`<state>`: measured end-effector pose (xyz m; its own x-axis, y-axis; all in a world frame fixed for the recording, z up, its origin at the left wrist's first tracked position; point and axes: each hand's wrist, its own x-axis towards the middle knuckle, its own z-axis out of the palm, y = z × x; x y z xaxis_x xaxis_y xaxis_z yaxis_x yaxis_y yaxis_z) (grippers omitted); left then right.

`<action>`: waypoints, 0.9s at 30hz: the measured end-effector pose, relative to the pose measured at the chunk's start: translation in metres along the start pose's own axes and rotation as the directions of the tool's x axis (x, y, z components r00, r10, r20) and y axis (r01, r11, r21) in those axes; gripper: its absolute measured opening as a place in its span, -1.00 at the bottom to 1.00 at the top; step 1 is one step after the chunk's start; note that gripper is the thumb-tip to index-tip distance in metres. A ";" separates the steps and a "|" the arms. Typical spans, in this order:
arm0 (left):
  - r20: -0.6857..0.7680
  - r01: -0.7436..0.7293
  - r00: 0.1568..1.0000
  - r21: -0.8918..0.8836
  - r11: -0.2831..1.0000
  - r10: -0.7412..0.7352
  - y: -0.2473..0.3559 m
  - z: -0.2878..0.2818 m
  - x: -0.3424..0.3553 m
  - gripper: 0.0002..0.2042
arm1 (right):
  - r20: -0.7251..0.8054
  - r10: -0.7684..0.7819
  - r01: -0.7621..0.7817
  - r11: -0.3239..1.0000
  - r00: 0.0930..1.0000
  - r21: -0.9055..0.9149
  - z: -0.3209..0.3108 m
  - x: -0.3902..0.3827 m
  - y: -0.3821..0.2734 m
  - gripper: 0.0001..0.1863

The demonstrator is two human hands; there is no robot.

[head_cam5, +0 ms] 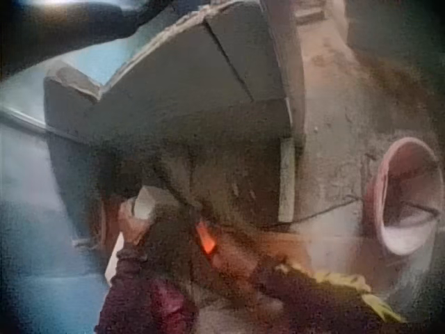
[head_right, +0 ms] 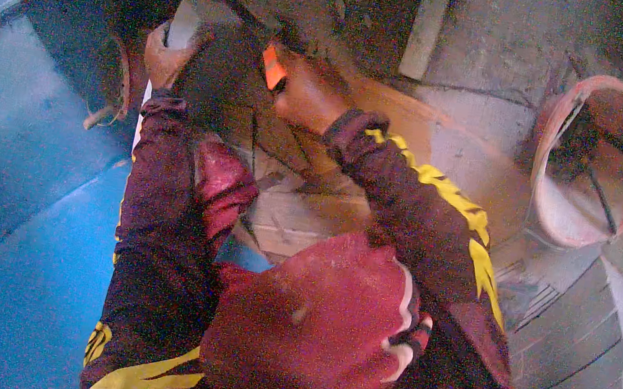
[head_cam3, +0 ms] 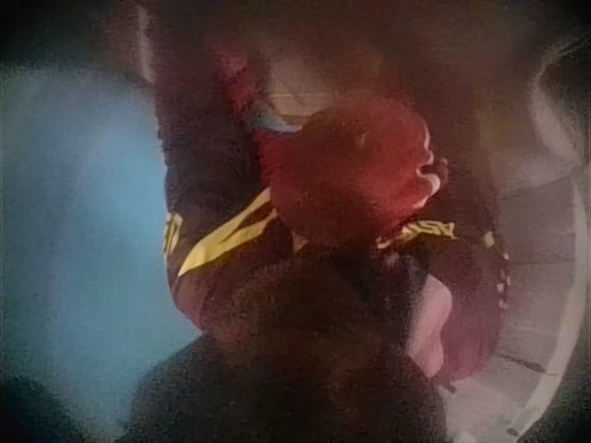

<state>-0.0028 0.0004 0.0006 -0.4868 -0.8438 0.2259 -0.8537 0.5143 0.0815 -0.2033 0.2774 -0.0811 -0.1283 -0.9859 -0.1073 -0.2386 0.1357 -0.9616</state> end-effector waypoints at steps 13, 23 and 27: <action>0.036 0.029 0.999 -0.003 1.000 -0.029 -0.007 0.004 0.009 -0.16 | -0.033 0.051 -0.049 0.997 0.998 0.057 -0.023 -0.016 -0.032 -0.41; 0.038 0.049 0.998 -0.004 0.999 -0.048 -0.020 0.003 0.008 -0.15 | -0.024 0.015 -0.014 0.999 1.000 0.032 -0.010 0.003 -0.022 -0.44; 0.044 0.027 0.999 0.008 1.000 -0.028 -0.022 0.005 0.011 -0.13 | -0.075 -0.042 0.046 0.998 0.996 0.044 -0.016 -0.032 -0.009 -0.43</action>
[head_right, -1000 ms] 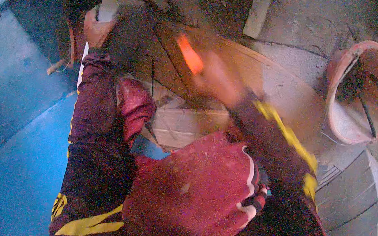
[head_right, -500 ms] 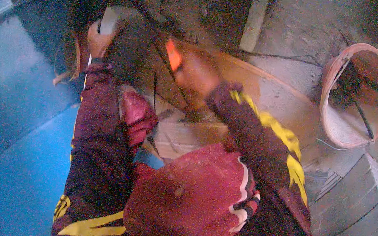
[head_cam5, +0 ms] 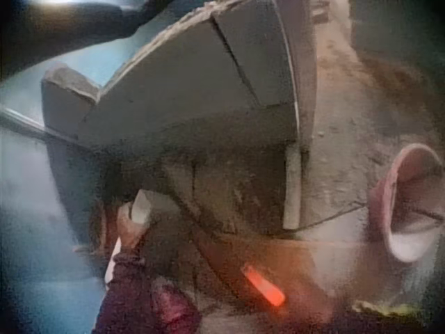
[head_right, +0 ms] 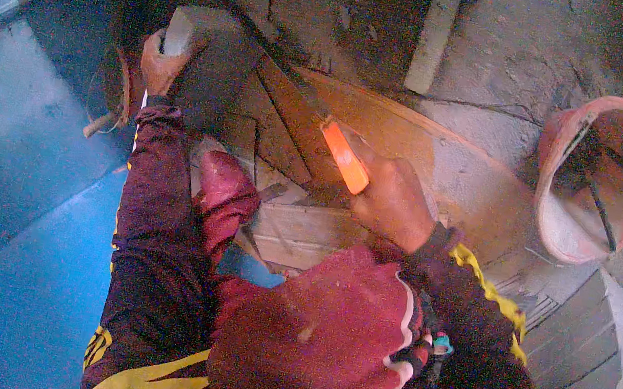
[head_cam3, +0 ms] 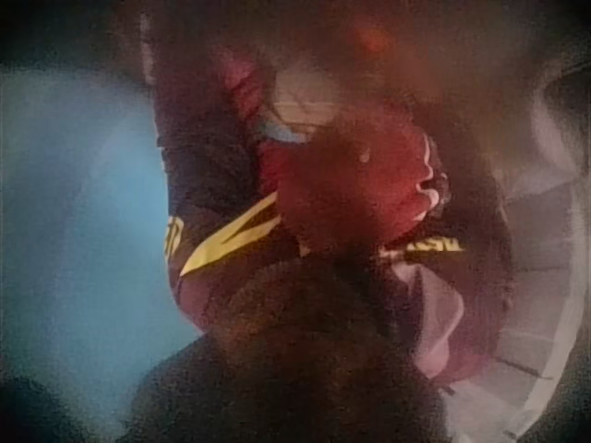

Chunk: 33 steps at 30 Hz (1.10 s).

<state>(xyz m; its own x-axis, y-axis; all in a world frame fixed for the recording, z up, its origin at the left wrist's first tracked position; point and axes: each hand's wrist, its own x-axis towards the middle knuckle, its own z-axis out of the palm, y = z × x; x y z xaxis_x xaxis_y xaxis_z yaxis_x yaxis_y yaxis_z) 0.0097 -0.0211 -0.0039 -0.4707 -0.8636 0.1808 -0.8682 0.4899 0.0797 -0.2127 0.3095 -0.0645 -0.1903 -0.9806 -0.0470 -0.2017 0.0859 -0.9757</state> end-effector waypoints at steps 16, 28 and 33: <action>-0.007 0.070 0.998 0.021 0.997 -0.070 0.001 -0.004 0.006 -0.14 | 0.475 0.213 -0.220 0.975 0.854 -0.042 -0.016 0.077 -0.001 -0.34; -0.021 0.001 1.000 -0.015 1.000 -0.001 -0.011 0.007 0.017 -0.20 | 0.369 0.209 -0.182 0.978 0.906 -0.106 0.006 0.108 0.007 -0.44; -0.015 -0.003 1.000 -0.011 1.000 0.003 -0.006 0.000 0.010 -0.19 | -0.223 -0.025 0.027 1.000 0.974 0.006 0.008 0.035 0.013 -0.36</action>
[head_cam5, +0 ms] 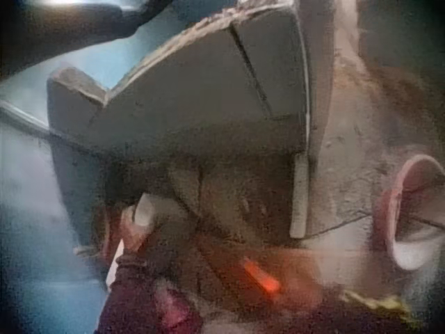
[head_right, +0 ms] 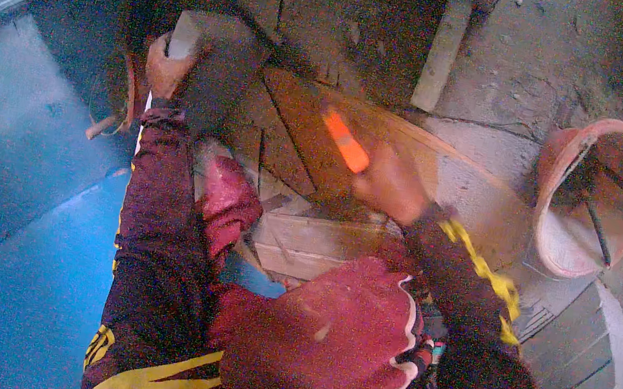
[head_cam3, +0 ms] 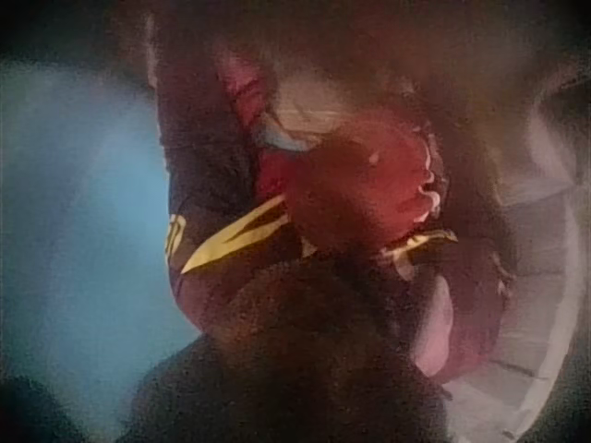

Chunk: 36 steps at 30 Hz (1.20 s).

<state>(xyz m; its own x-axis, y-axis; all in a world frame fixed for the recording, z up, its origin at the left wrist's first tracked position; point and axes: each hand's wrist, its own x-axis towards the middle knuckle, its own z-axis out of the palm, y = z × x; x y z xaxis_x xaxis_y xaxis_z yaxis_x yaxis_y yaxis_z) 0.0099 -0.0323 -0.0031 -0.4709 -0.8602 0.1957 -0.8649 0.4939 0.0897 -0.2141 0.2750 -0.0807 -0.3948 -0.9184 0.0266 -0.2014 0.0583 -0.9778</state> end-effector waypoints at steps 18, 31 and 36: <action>-0.003 0.063 0.998 0.012 0.998 -0.063 0.009 -0.007 0.000 -0.16 | 0.366 0.142 -0.063 0.973 0.920 -0.220 0.050 0.054 0.032 -0.44; 0.114 0.132 0.985 -0.024 0.991 -0.128 -0.005 -0.008 0.020 -0.19 | 0.383 0.151 -0.081 0.978 0.911 -0.194 0.039 0.059 0.044 -0.63; 0.143 0.134 0.982 -0.048 0.990 -0.126 -0.002 -0.012 0.025 -0.25 | 0.272 0.123 -0.080 0.983 0.954 -0.163 -0.006 0.030 0.024 -0.58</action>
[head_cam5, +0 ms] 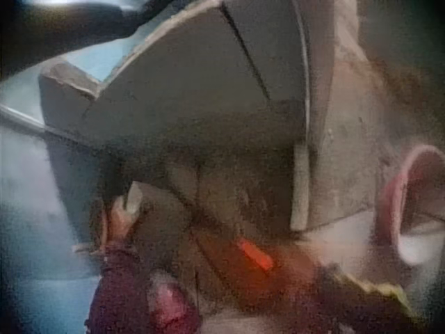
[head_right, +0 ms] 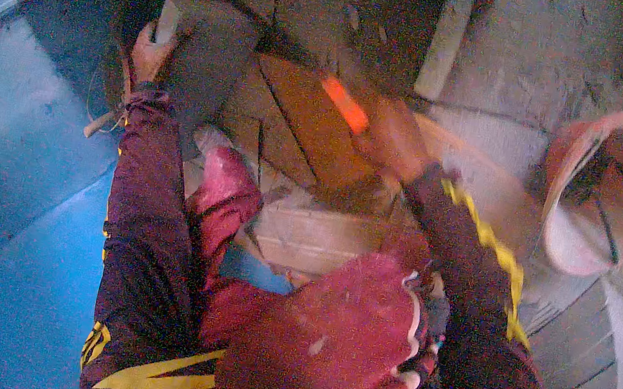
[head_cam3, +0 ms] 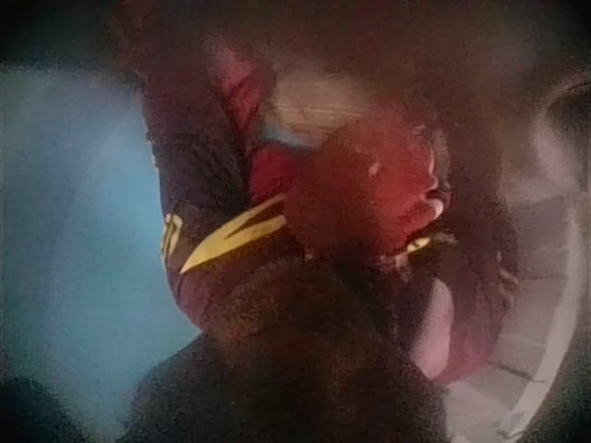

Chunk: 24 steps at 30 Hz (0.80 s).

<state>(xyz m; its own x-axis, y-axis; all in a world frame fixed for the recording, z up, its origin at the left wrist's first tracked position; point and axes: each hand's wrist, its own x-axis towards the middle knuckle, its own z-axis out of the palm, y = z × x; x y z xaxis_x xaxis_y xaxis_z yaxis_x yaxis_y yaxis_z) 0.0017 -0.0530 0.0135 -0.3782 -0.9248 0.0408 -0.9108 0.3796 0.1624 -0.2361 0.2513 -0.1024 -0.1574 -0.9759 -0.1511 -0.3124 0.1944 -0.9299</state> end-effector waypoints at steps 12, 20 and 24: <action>0.064 0.146 0.988 -0.042 0.988 -0.144 -0.006 -0.007 0.017 -0.18 | 0.128 0.106 -0.116 0.991 0.986 0.074 0.006 0.002 0.011 -0.52; 0.150 0.157 0.974 0.073 0.985 -0.167 -0.001 -0.028 0.024 -0.15 | 0.045 -0.213 0.196 0.951 0.976 0.237 0.031 0.036 0.033 -0.55; 0.234 0.101 0.970 -0.111 0.989 -0.072 0.007 -0.018 0.032 -0.19 | 0.131 0.113 -0.114 0.993 0.985 0.005 0.033 0.046 0.028 -0.54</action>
<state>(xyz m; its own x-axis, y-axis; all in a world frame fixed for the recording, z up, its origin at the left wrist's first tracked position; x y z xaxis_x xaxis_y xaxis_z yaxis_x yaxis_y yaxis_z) -0.0136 -0.0807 0.0338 -0.3395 -0.9185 -0.2027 -0.9202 0.2796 0.2740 -0.2209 0.2080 -0.1463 -0.0678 -0.9523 -0.2976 -0.2881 0.3043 -0.9080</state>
